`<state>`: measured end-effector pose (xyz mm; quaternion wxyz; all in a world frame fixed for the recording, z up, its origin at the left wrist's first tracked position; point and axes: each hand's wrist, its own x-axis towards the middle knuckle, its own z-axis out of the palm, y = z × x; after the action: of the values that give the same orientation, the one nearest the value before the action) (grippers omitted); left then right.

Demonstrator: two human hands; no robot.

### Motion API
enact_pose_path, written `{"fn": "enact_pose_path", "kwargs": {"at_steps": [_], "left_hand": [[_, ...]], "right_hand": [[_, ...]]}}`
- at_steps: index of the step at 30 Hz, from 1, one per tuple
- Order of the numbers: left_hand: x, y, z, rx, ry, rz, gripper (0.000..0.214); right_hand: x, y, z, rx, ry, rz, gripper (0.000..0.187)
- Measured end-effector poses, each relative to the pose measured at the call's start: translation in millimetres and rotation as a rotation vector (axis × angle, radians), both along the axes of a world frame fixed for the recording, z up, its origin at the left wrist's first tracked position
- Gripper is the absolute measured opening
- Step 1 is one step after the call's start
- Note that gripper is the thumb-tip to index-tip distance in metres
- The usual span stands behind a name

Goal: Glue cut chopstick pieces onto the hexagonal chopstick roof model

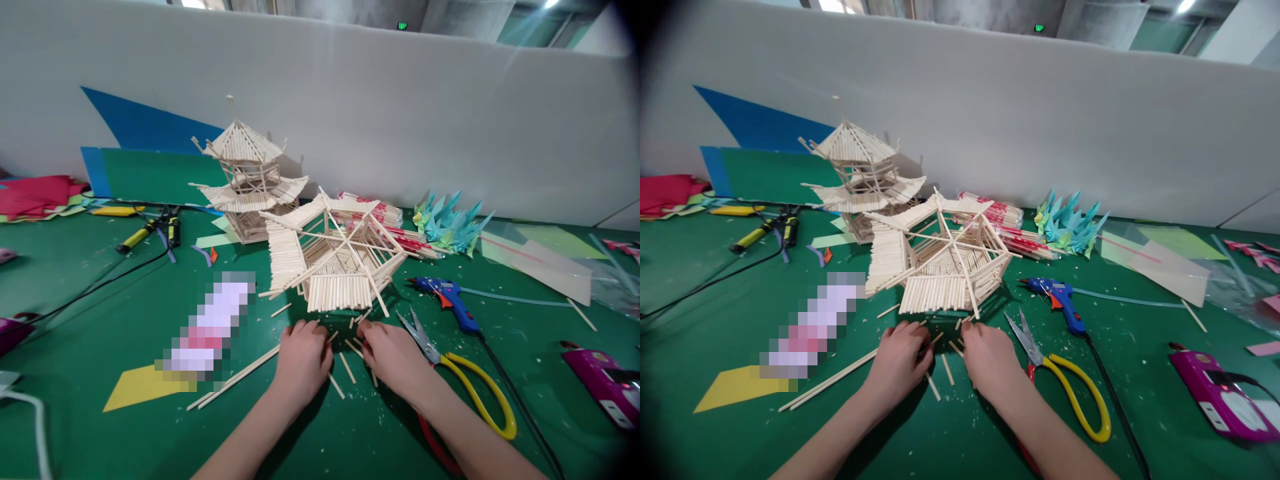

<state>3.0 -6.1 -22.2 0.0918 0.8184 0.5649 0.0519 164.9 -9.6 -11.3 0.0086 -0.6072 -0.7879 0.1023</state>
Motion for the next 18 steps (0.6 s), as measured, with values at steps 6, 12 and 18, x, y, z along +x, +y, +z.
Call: {"fn": "enact_pose_path", "kwargs": {"at_steps": [6,12,18], "left_hand": [[0.7,-0.1,1.7,-0.008,-0.021,0.005,0.020],[-0.9,-2.6,2.8,-0.003,-0.054,0.026,0.019],[-3.9,-12.0,10.8,0.011,-0.116,0.032,0.024]], "right_hand": [[5.2,0.0,3.6,0.007,0.021,-0.003,0.019],[-15.2,-4.1,11.0,-0.029,0.013,0.018,0.015],[-21.4,-6.1,13.0,-0.059,0.055,0.019,0.020]]}}
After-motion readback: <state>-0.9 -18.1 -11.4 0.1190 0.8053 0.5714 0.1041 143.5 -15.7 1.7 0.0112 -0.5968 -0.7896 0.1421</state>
